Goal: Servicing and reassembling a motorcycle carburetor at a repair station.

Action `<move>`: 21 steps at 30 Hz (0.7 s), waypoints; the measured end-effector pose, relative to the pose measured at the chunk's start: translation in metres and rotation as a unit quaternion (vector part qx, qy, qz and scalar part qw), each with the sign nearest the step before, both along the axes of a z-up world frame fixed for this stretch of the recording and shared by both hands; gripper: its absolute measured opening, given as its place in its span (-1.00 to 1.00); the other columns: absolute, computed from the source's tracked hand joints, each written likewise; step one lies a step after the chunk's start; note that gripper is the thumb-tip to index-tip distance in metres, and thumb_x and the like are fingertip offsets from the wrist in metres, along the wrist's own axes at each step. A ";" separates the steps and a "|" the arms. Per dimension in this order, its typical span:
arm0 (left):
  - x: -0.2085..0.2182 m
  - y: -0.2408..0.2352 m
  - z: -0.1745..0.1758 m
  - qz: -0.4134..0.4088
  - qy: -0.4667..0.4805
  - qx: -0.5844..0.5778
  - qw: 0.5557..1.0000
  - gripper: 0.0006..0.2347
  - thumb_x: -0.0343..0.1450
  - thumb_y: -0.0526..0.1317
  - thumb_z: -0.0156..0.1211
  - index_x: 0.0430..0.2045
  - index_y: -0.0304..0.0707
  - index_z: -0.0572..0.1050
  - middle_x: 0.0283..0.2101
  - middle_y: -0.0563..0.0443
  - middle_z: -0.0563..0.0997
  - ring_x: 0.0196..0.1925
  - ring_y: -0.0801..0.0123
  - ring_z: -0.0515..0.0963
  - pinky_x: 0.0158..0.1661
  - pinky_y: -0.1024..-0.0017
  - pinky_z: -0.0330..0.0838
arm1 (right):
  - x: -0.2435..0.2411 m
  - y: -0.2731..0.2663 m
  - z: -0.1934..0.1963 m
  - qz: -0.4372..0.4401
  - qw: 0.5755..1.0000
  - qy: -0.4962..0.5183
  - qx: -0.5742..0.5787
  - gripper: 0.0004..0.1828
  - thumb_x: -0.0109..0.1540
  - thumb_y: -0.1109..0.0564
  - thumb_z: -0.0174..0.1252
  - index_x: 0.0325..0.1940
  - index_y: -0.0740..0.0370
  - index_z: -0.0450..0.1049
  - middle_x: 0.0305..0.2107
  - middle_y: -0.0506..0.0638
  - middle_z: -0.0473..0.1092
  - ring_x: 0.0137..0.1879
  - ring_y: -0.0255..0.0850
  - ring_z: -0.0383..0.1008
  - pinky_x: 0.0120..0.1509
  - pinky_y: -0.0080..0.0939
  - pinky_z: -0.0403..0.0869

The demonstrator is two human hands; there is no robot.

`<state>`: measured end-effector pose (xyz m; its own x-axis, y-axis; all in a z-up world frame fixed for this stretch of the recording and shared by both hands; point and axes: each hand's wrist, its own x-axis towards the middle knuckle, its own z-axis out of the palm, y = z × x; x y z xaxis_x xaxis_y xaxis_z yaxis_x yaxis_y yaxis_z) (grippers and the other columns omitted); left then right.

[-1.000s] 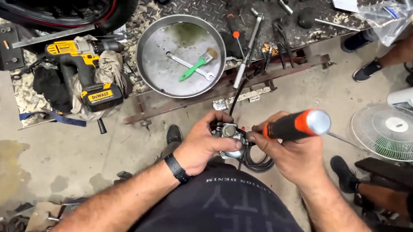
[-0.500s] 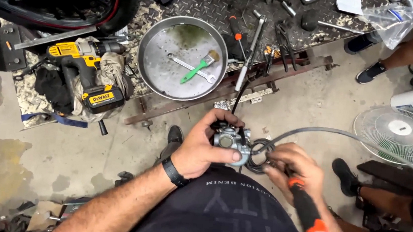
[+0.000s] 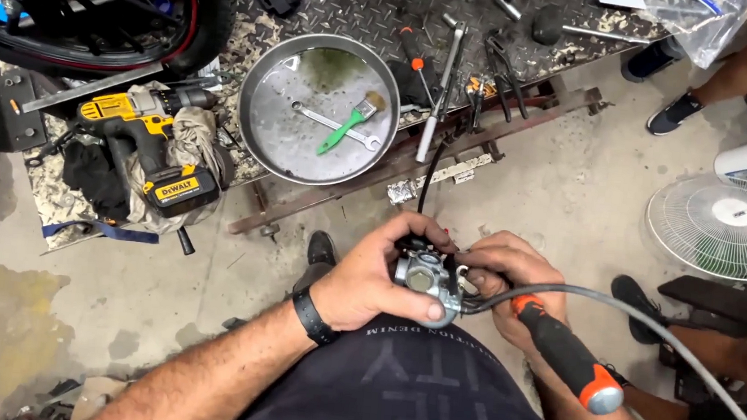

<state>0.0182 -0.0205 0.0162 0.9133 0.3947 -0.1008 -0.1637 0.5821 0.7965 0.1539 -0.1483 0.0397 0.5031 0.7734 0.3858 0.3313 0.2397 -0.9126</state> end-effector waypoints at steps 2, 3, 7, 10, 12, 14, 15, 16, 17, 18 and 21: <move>-0.001 0.003 0.000 0.004 0.002 0.011 1.000 -0.37 -0.09 -0.37 0.57 -0.13 -0.41 0.42 -0.14 -0.23 0.52 -0.07 0.31 0.52 -0.07 0.47 0.49 | 0.000 -0.001 -0.002 -0.002 1.000 0.000 -0.004 -0.93 0.12 0.31 0.19 -0.33 0.32 0.55 -0.53 0.13 0.44 -0.51 -0.29 0.35 -0.49 -0.32 0.39; -0.001 0.004 -0.001 0.007 0.005 0.020 1.000 -0.37 -0.10 -0.37 0.58 -0.13 -0.40 0.42 -0.13 -0.23 0.52 -0.06 0.32 0.52 -0.06 0.48 0.49 | 0.000 -0.001 -0.002 -0.004 1.000 -0.001 -0.008 -0.92 0.12 0.32 0.19 -0.32 0.32 0.55 -0.52 0.13 0.45 -0.51 -0.29 0.36 -0.50 -0.31 0.38; -0.001 0.003 0.004 0.037 -0.003 0.054 0.998 -0.37 -0.10 -0.33 0.60 -0.17 -0.41 0.42 -0.11 -0.19 0.52 -0.03 0.35 0.50 0.01 0.48 0.43 | -0.003 -0.012 -0.017 0.002 0.998 0.050 -0.035 -0.71 0.12 0.24 0.20 -0.08 0.37 0.50 -0.41 0.15 0.44 -0.34 -0.25 0.44 -0.30 -0.27 0.48; -0.003 0.009 0.013 0.080 -0.039 0.194 0.977 -0.43 -0.08 -0.20 0.64 -0.28 -0.38 0.46 -0.12 -0.21 0.52 0.01 0.21 0.50 0.07 0.33 0.36 | -0.009 -0.022 -0.020 -0.004 0.994 0.089 -0.062 -0.49 0.08 0.11 0.27 0.06 0.42 0.42 -0.30 0.15 0.42 -0.24 -0.25 0.45 -0.18 -0.23 0.49; -0.003 0.012 0.027 0.095 -0.010 0.349 0.932 -0.50 0.08 0.06 0.40 -0.25 -0.17 0.37 0.00 -0.19 0.45 0.09 0.15 0.46 0.12 0.22 0.30 | -0.012 -0.029 -0.024 0.030 0.982 0.136 -0.129 -0.42 0.12 -0.04 0.18 0.11 0.38 0.32 -0.06 0.11 0.37 -0.07 -0.22 0.40 -0.14 -0.33 0.43; 0.007 0.010 0.033 0.113 0.002 0.378 0.919 -0.50 0.08 0.07 0.40 -0.27 -0.16 0.38 0.02 -0.17 0.43 0.12 0.12 0.44 0.12 0.18 0.30 | -0.008 -0.027 -0.020 0.033 0.973 0.201 -0.105 -0.38 0.13 0.03 0.19 0.19 0.38 0.26 -0.30 0.08 0.36 -0.26 -0.24 0.37 -0.25 -0.29 0.38; 0.005 0.007 0.034 0.133 0.036 0.396 0.908 -0.51 0.07 0.09 0.40 -0.28 -0.15 0.39 0.05 -0.15 0.41 0.15 0.09 0.43 0.11 0.14 0.30 | -0.014 -0.027 -0.020 0.047 0.953 0.283 -0.094 -0.34 0.13 0.09 0.19 0.27 0.38 0.20 -0.55 0.05 0.36 -0.44 -0.27 0.34 -0.36 -0.26 0.33; 0.009 0.008 0.035 0.131 0.030 0.401 0.906 -0.51 0.07 0.09 0.40 -0.28 -0.15 0.39 0.05 -0.15 0.41 0.15 0.09 0.43 0.11 0.14 0.30 | -0.011 -0.019 -0.015 0.044 0.955 0.280 -0.086 -0.34 0.13 0.09 0.19 0.27 0.38 0.20 -0.55 0.05 0.36 -0.44 -0.27 0.34 -0.36 -0.26 0.33; 0.010 0.004 0.034 0.127 0.016 0.393 0.911 -0.54 0.12 0.06 0.37 -0.25 -0.14 0.37 0.09 -0.17 0.33 0.17 0.12 0.38 0.13 0.18 0.28 | -0.012 -0.015 -0.010 0.042 0.958 0.270 -0.082 -0.30 0.12 0.03 0.20 0.25 0.38 0.18 -0.23 0.11 0.33 -0.16 -0.15 0.38 -0.09 -0.15 0.40; 0.011 0.001 0.033 0.124 0.001 0.384 0.915 -0.57 0.17 0.03 0.34 -0.22 -0.13 0.36 0.13 -0.19 0.26 0.20 0.15 0.33 0.14 0.22 0.26 | -0.012 -0.012 -0.005 0.041 0.962 0.260 -0.077 -0.27 0.11 -0.03 0.22 0.24 0.38 0.15 0.09 0.17 0.31 0.13 -0.04 0.43 0.18 -0.05 0.46; 0.012 0.000 0.034 0.079 -0.026 0.367 0.927 -0.55 0.20 -0.04 0.22 -0.13 -0.24 0.30 0.13 -0.18 0.19 0.23 0.15 0.25 0.13 0.26 0.26 | -0.012 -0.005 0.001 0.014 0.954 0.292 -0.061 -0.24 0.02 -0.07 0.32 0.16 0.36 0.26 0.07 0.17 0.35 0.13 -0.06 0.42 0.15 -0.06 0.47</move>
